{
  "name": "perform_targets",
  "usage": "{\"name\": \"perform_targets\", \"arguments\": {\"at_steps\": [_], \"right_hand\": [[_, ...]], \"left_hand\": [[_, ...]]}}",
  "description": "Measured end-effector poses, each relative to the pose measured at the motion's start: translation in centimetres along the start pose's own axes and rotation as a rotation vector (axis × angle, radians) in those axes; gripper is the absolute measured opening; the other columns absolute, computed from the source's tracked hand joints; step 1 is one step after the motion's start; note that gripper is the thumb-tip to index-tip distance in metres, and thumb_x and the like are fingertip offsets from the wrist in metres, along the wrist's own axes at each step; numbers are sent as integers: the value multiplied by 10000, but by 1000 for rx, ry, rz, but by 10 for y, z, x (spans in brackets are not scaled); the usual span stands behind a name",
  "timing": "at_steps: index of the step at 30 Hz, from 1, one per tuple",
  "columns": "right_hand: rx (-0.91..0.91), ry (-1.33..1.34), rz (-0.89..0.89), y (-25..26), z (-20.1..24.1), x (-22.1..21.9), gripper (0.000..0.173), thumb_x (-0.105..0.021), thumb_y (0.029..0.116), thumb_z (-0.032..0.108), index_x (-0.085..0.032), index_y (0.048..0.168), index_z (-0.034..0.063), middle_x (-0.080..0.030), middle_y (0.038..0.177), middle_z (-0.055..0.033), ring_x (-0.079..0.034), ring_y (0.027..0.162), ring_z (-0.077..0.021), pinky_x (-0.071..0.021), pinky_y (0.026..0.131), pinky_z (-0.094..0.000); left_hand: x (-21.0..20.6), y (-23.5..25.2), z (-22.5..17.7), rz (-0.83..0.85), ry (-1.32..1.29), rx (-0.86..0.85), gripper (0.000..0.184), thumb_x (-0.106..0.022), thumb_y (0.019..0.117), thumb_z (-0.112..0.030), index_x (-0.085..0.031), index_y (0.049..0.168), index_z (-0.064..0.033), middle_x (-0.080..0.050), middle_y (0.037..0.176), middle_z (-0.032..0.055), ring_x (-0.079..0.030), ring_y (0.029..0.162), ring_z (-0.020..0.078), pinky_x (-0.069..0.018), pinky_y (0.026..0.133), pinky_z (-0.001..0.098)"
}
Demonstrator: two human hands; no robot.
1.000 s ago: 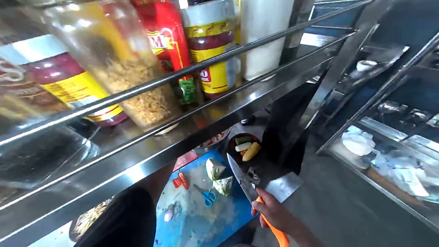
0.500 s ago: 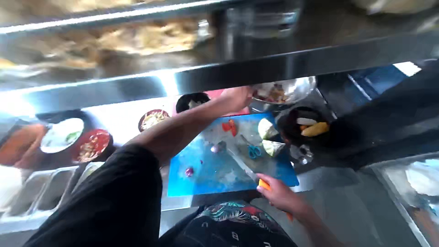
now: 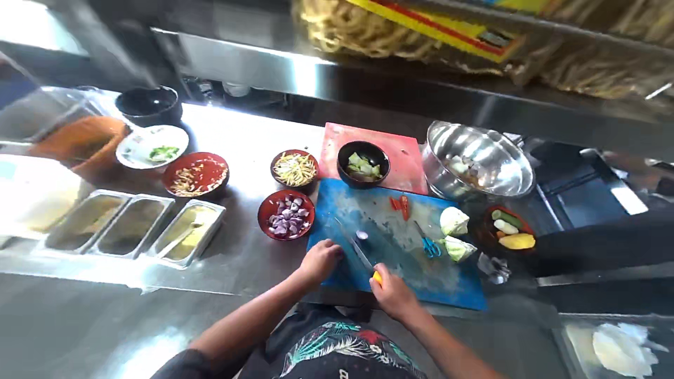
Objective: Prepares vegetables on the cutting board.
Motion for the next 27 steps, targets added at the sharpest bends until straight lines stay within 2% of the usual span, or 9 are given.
{"name": "perform_targets", "arguments": {"at_steps": [3, 5, 9, 14, 16, 19, 20, 22, 27], "right_hand": [[-27, -8, 18, 13, 4, 2, 420, -439, 1066, 338, -512, 1402, 97, -692, 1029, -178, -693, 969, -346, -550, 857, -560], [-98, -46, 6, 20, -6, -1, 439, -429, 1073, 319, -485, 1439, 83, -695, 1105, -199, -688, 1046, -364, -541, 910, -570], [-128, -110, -26, 11, 11, 7, 433, -401, 1085, 323, -477, 1428, 71, -694, 1089, -195, -692, 1039, -358, -545, 899, -557], [-188, -223, 109, 13, 65, 17, 398, -375, 1089, 293, -489, 1402, 75, -680, 1193, -193, -675, 1128, -359, -536, 933, -567], [-216, -234, 130, 11, 78, 21, 379, -392, 1071, 265, -503, 1375, 69, -677, 1186, -187, -684, 1098, -350, -548, 901, -561], [-255, -205, 127, 8, 80, 7, 383, -379, 1072, 255, -480, 1386, 60, -669, 1189, -187, -692, 1075, -337, -559, 885, -537], [-268, -191, 93, 11, 76, -6, 393, -385, 1073, 256, -469, 1403, 59, -671, 1213, -190, -689, 1109, -343, -560, 911, -540], [-253, -196, -10, 23, 66, -29, 399, -422, 1067, 258, -469, 1408, 56, -694, 1187, -196, -704, 1097, -362, -573, 894, -549], [-238, -185, 44, 34, 87, -5, 387, -458, 1063, 274, -490, 1378, 51, -679, 1202, -195, -687, 1115, -359, -556, 912, -560]], "left_hand": [[-5, 9, 8, 16, 52, -267, 231, -562, 1041, -109, -760, 1156, -78, -717, 1198, 118, -658, 1177, 271, -509, 1068, 440], [-3, 11, 9, 52, 52, -338, 251, -527, 1046, -69, -759, 1141, -62, -716, 1229, 110, -652, 1210, 260, -495, 1095, 437], [-1, 14, 15, 63, 10, -357, 256, -514, 1046, -57, -762, 1097, -20, -726, 1184, 137, -670, 1176, 278, -502, 1082, 448], [0, 19, 14, 87, 52, -394, 231, -537, 1033, -48, -762, 1057, 2, -717, 1204, 146, -657, 1192, 290, -496, 1083, 433], [2, 20, 14, 101, 68, -397, 228, -543, 1035, -61, -763, 1050, -4, -716, 1203, 137, -661, 1180, 284, -502, 1074, 430], [4, 23, 12, 159, 119, -404, 240, -527, 1043, -71, -756, 1076, -6, -719, 1218, 130, -658, 1197, 282, -492, 1085, 423], [5, 25, 11, 175, 151, -428, 236, -524, 1037, -49, -751, 1078, -2, -722, 1210, 132, -659, 1196, 284, -495, 1081, 422], [9, 28, 7, 224, 235, -468, 232, -518, 1021, -8, -739, 1089, 1, -715, 1219, 123, -645, 1211, 280, -492, 1083, 412], [17, 33, 0, 329, 297, -476, 229, -519, 1008, 24, -733, 1085, -4, -700, 1238, 114, -624, 1227, 275, -483, 1085, 409]]}}
Point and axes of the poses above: each hand's wrist, its own y-axis towards the middle knuckle, its own x-axis out of the back of the hand, z = x × y, the point moved 1 cm from there along y, towards the middle knuckle
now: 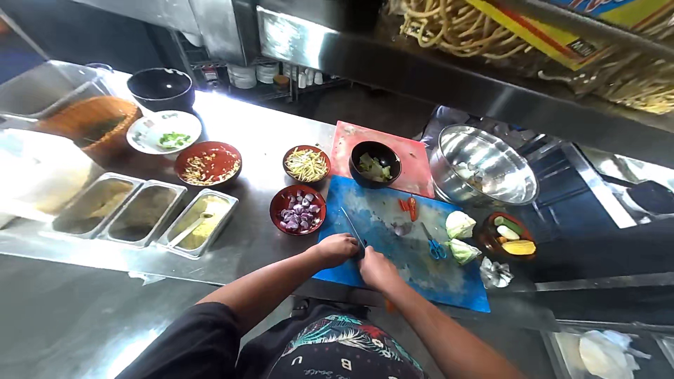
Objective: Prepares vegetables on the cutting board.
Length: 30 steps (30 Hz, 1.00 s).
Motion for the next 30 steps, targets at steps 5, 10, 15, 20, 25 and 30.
{"name": "perform_targets", "arguments": {"at_steps": [5, 10, 15, 20, 25, 30], "right_hand": [[-9, 3, -76, 6, -1, -21, 404, -430, 1074, 283, -479, 1407, 59, -697, 1194, -193, -700, 1108, -370, -567, 906, -559], [-11, 6, -18, -5, 6, -11, 421, -445, 1063, 274, -462, 1423, 56, -677, 1227, -191, -686, 1133, -357, -559, 925, -558], [15, -15, -33, 4, 8, -12, 402, -429, 1076, 275, -473, 1406, 50, -680, 1232, -193, -682, 1146, -363, -554, 932, -563], [-3, 21, -87, 1, 8, -27, 426, -442, 1067, 284, -466, 1430, 64, -695, 1196, -186, -702, 1102, -361, -570, 901, -552], [24, 7, -14, 1, 14, -7, 387, -433, 1071, 253, -476, 1398, 51, -675, 1224, -189, -681, 1137, -351, -553, 931, -551], [20, 6, -62, 9, 8, -22, 401, -431, 1079, 294, -475, 1407, 68, -694, 1198, -183, -695, 1121, -358, -563, 918, -558]], "left_hand": [[-8, -2, 6, -82, -3, -40, 219, -530, 1020, -19, -743, 1072, -18, -715, 1207, 105, -650, 1192, 261, -506, 1064, 405], [-8, -7, 5, -108, -10, -47, 186, -548, 1004, 2, -734, 1018, 1, -721, 1162, 120, -660, 1164, 282, -520, 1041, 432], [-10, -12, 6, -166, -18, -69, 189, -560, 1019, -41, -746, 1019, -12, -731, 1144, 109, -679, 1126, 269, -541, 1008, 425], [-11, -11, 7, -154, 0, -62, 202, -533, 1015, -11, -734, 1010, 11, -725, 1157, 119, -671, 1151, 273, -535, 1022, 416], [-15, -14, 9, -195, -23, -102, 184, -559, 1000, 4, -743, 994, 4, -728, 1177, 116, -671, 1160, 275, -540, 1017, 417], [-19, -15, 11, -229, 0, -94, 191, -560, 1005, -23, -750, 1008, -7, -735, 1170, 100, -679, 1153, 251, -544, 1017, 405]]}}
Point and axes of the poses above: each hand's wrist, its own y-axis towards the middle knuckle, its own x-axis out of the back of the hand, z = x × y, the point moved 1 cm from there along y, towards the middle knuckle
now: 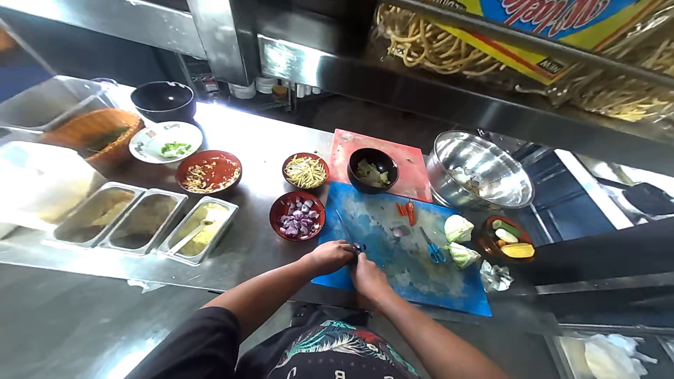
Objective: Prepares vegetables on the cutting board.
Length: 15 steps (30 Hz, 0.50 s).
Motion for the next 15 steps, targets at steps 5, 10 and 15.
{"name": "perform_targets", "arguments": {"at_steps": [5, 10, 15], "right_hand": [[0, 28, 11, -4, 1, 1, 397, -447, 1069, 272, -469, 1407, 64, -694, 1195, -183, -697, 1119, -354, -566, 912, -549], [18, 31, 55, -2, 4, 15, 393, -450, 1064, 247, -484, 1396, 38, -673, 1230, -203, -676, 1146, -369, -547, 936, -564], [16, 126, -18, 1, -5, -13, 437, -446, 1070, 306, -477, 1439, 72, -691, 1225, -182, -693, 1131, -354, -562, 925, -560]], "left_hand": [[-2, -1, 2, -40, 18, -25, 174, -577, 994, -20, -748, 965, -9, -741, 1122, 101, -689, 1123, 245, -556, 998, 395], [2, -1, -2, -18, 9, -16, 165, -586, 987, -10, -751, 996, -5, -737, 1161, 109, -679, 1163, 258, -545, 1024, 416], [-5, -3, 2, 8, 41, 21, 215, -531, 1022, -48, -740, 1055, -6, -719, 1218, 108, -659, 1207, 246, -527, 1051, 392]]}}
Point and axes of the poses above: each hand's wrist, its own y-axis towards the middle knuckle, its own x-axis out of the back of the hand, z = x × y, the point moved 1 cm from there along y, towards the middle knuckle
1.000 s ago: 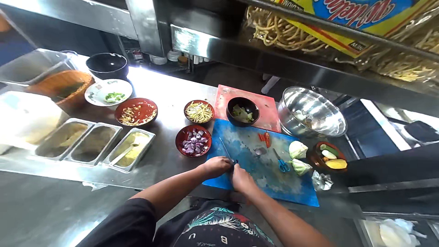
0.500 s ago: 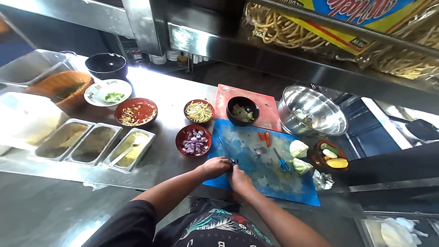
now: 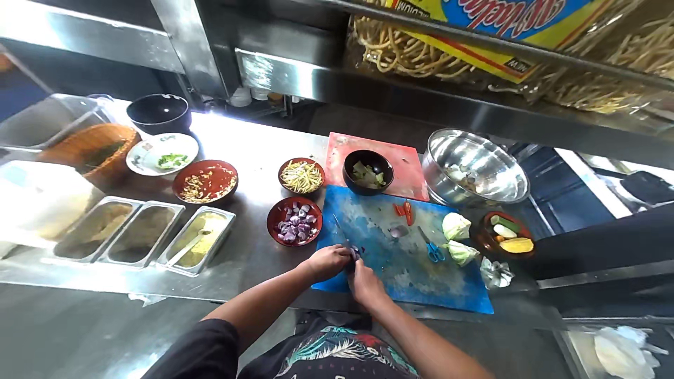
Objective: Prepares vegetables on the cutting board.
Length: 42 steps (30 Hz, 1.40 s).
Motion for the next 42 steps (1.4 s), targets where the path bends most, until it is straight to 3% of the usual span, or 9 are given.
{"name": "perform_targets", "arguments": {"at_steps": [4, 9, 14, 20, 24, 28, 34, 38, 42], "right_hand": [[14, 57, 69, 10, -14, 28, 366, -461, 1033, 268, -543, 1341, 90, -691, 1191, -177, -688, 1107, -349, -550, 911, -582], [-17, 11, 150, -3, -13, 51, 357, -470, 1025, 243, -525, 1325, 58, -671, 1091, -192, -701, 894, -324, -568, 759, -523], [-65, 20, 81, -15, -6, 16, 421, -464, 1052, 260, -462, 1418, 52, -669, 1243, -203, -687, 1135, -363, -563, 919, -567], [-48, -2, 109, -8, -1, 30, 411, -469, 1041, 251, -491, 1391, 37, -657, 1263, -204, -668, 1160, -363, -541, 940, -577], [-48, 29, 27, -3, -6, 5, 433, -453, 1058, 293, -470, 1414, 47, -674, 1249, -203, -687, 1142, -375, -563, 914, -576], [-5, 57, 71, -1, -16, 25, 419, -455, 1055, 263, -479, 1415, 50, -656, 1278, -220, -660, 1180, -400, -533, 951, -612], [173, 237, 100, -22, -49, 31, 412, -447, 1046, 278, -497, 1376, 37, -676, 1132, -237, -683, 1068, -407, -545, 872, -616], [320, 289, 148, -12, -68, 7, 343, -490, 1029, 279, -574, 1248, 29, -683, 1036, -219, -691, 1000, -381, -546, 828, -600], [318, 155, 149, -15, -80, 21, 342, -438, 1060, 290, -559, 1256, 38, -684, 1053, -242, -690, 1025, -425, -540, 834, -629]], "left_hand": [[0, 4, -2, 37, -3, 4, 260, -492, 1038, -44, -713, 1173, -28, -698, 1268, 113, -635, 1241, 266, -510, 1075, 402], [0, 9, -4, 60, 22, 34, 240, -519, 1010, 14, -727, 1124, -22, -705, 1211, 132, -651, 1201, 284, -534, 1037, 423], [-1, 9, 0, 45, 63, 70, 251, -524, 1010, -5, -733, 1141, -49, -733, 1154, 109, -675, 1147, 278, -542, 1009, 431], [2, 10, -3, 31, 57, 78, 213, -547, 1000, -13, -745, 1070, -46, -750, 1090, 91, -690, 1111, 256, -550, 997, 412], [2, 12, -3, 68, 30, 111, 246, -510, 1028, -42, -732, 1134, -37, -745, 1146, 109, -681, 1149, 278, -529, 1032, 426], [18, 17, -9, 130, 38, 125, 269, -485, 1041, -100, -730, 1131, -34, -744, 1124, 132, -680, 1146, 295, -533, 1015, 448], [74, 131, -41, 113, -68, 302, 269, -555, 1039, -183, -714, 1224, -69, -696, 1253, 131, -614, 1262, 282, -466, 1119, 456], [24, 204, -40, 352, -41, 239, 461, -748, 921, -212, -654, 1364, -126, -596, 1405, 173, -535, 1340, 372, -464, 1102, 565], [-2, 223, -32, 372, -35, 330, 267, -619, 990, -160, -709, 1230, -87, -659, 1295, 180, -620, 1233, 375, -511, 1031, 591]]}}
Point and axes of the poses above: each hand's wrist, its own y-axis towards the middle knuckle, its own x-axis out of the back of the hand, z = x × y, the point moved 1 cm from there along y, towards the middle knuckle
